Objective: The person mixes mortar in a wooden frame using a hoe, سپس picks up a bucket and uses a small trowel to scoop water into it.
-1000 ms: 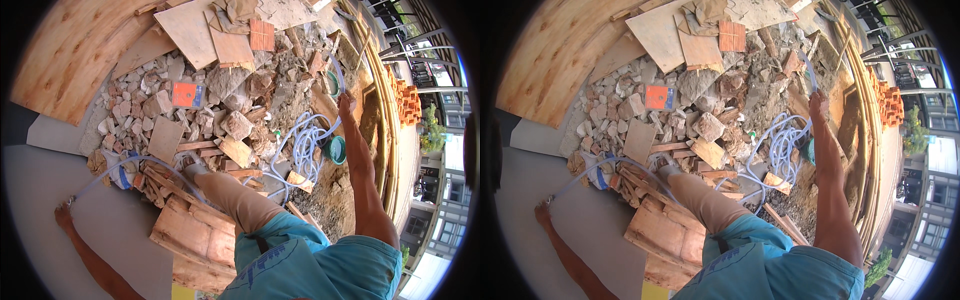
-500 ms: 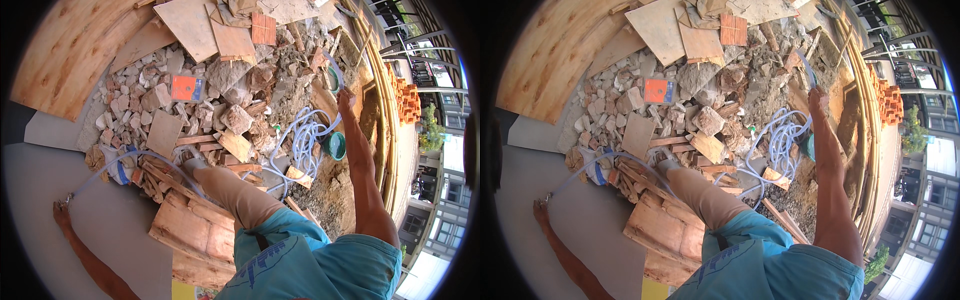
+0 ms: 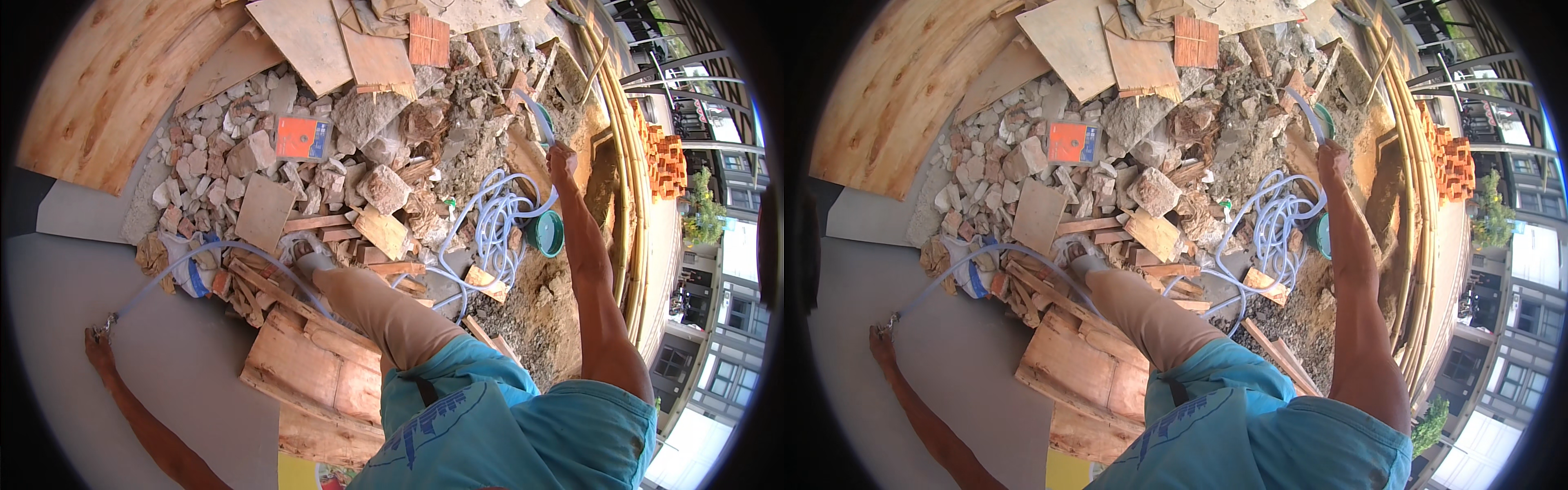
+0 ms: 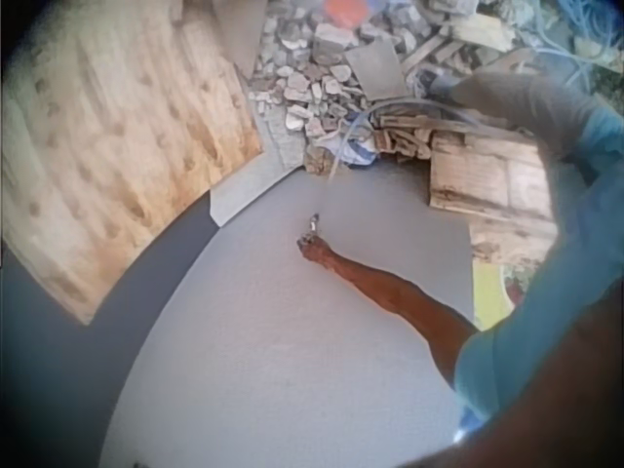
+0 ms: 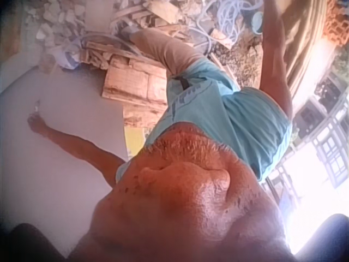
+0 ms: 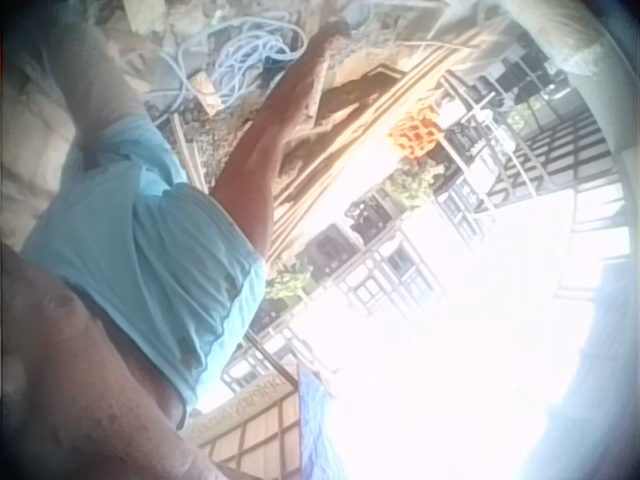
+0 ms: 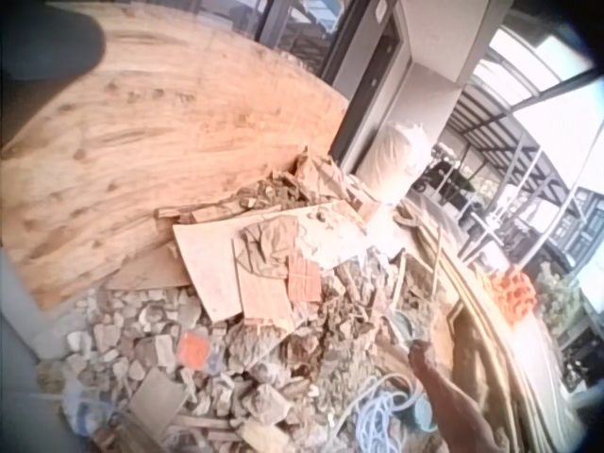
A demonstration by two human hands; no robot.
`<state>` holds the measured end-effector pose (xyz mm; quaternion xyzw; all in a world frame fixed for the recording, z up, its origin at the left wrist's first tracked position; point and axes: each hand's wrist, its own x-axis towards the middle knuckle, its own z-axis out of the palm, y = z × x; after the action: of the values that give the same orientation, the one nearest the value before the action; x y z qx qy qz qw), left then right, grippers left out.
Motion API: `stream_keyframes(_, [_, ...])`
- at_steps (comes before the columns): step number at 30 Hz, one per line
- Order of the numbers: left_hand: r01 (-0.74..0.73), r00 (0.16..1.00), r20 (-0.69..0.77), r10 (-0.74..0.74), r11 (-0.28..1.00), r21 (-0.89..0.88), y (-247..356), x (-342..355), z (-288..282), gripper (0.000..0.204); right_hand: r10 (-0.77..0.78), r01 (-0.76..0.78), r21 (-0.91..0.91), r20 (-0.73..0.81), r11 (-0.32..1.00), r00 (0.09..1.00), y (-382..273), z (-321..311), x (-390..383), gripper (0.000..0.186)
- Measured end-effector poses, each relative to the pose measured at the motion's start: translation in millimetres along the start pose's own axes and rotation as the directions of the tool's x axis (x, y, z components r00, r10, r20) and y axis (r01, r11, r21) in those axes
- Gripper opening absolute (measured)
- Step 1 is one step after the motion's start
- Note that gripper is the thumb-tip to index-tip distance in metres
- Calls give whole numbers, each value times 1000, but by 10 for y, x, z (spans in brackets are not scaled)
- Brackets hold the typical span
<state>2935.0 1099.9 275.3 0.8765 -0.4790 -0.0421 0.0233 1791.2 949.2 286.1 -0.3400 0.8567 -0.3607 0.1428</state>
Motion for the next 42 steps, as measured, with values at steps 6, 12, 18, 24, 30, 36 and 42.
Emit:
stream_keyframes(6, [-41, 999, -27, 42, 998, 37, -2, -6, 59, 49, 25, -19, -110, 46, 994, 999, -23, -34, -47, 25])
stream_keyframes(12, [-89, 993, -71, 92, 995, 39, 78, -34, 87, 45, 4, 27, -262, 117, 965, 993, -37, -98, -98, 26])
stream_keyframes(18, [-88, 992, -96, 84, 995, -40, 21, -102, 33, 41, -17, 67, -264, 188, 962, 982, -69, -68, -195, 24])
stream_keyframes(24, [-48, 940, -337, 43, 999, -6, 891, -813, -4, 44, -33, 113, -387, 208, 915, 978, -30, -162, -257, 23])
stream_keyframes(30, [-61, 988, -152, 11, 941, -332, 1740, -2187, 263, 44, -88, 221, -479, 284, 849, 955, 290, -344, -105, 24])
stream_keyframes(36, [-40, 992, 94, 90, 898, -437, 1951, -3646, 803, 36, -163, 297, -567, 275, 768, 948, 522, -289, -80, 25])
stream_keyframes(42, [106, 911, 383, 152, 811, -575, 2007, -4917, 1193, 33, -53, 171, -707, 185, 687, 981, 579, -392, -48, 34])
